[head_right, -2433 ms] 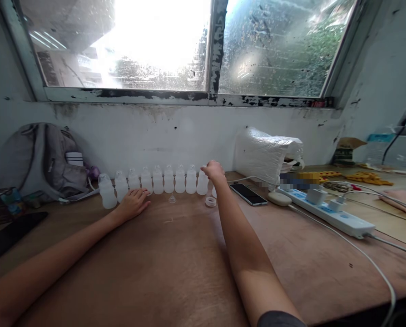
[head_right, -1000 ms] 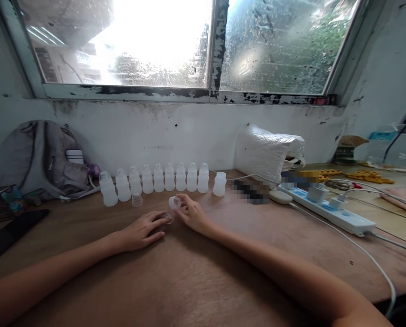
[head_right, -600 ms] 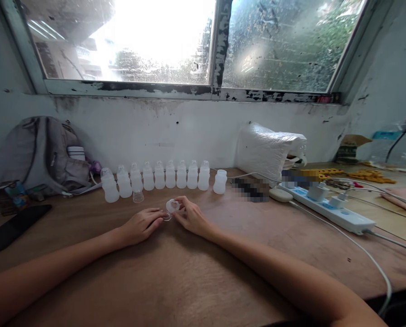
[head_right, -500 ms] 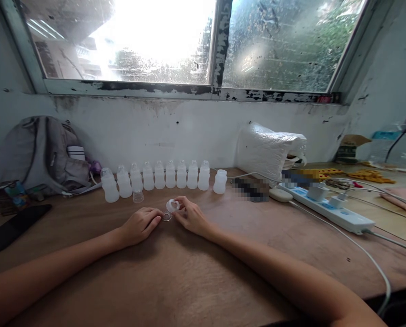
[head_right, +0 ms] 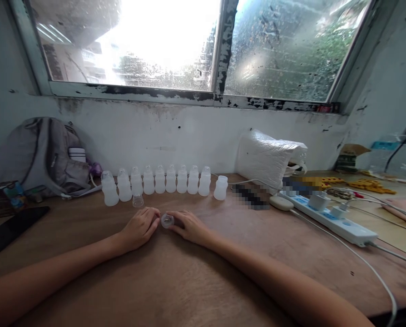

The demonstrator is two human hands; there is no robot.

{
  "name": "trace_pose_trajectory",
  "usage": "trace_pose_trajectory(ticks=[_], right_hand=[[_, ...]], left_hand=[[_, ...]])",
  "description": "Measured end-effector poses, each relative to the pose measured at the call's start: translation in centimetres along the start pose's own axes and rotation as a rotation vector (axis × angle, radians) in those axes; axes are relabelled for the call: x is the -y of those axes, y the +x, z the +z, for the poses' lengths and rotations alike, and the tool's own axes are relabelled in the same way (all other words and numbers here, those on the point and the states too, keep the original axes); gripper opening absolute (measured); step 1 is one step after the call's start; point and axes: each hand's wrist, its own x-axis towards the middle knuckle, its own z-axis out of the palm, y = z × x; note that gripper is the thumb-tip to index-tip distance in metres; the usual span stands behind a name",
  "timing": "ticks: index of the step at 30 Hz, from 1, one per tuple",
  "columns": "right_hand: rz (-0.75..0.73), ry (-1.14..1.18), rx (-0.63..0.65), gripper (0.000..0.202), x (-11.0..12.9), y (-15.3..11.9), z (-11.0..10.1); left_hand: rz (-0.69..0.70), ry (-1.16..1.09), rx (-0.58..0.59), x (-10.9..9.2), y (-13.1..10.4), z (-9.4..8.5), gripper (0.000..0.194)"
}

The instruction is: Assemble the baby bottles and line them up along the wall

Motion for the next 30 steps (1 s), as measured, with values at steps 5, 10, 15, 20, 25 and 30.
trace_pose_trajectory(ticks=[5, 10, 15, 20, 25, 30], right_hand=[[0.024, 0.000, -0.005, 0.041, -0.3, 0.0, 0.2], [0.026, -0.008, -0.011, 0.031, -0.2, 0.4, 0.4], [0.007, -0.024, -0.021, 0.036, -0.1, 0.4, 0.5], [-0.009, 0.004, -0.106, 0.033, -0.1, 0.3, 0.4], [0.063, -0.043, -0.172, 0.019, -0.1, 1.6, 0.8], [0.105, -0.055, -0.134, 0.018, 0.0, 2.7, 2.0]], left_hand=[[0.045, -0.058, 0.034, 0.1, 0.0, 0.0, 0.016], [0.067, -0.059, 0.035, 0.1, -0.1, 0.1, 0.018], [0.065, -0.047, 0.046, 0.1, -0.1, 0.1, 0.017], [0.050, -0.038, 0.039, 0.1, 0.0, 0.2, 0.018], [0.107, -0.053, 0.082, 0.3, 0.0, 0.2, 0.022], [0.112, -0.085, 0.115, 0.6, -0.1, 0.4, 0.027]])
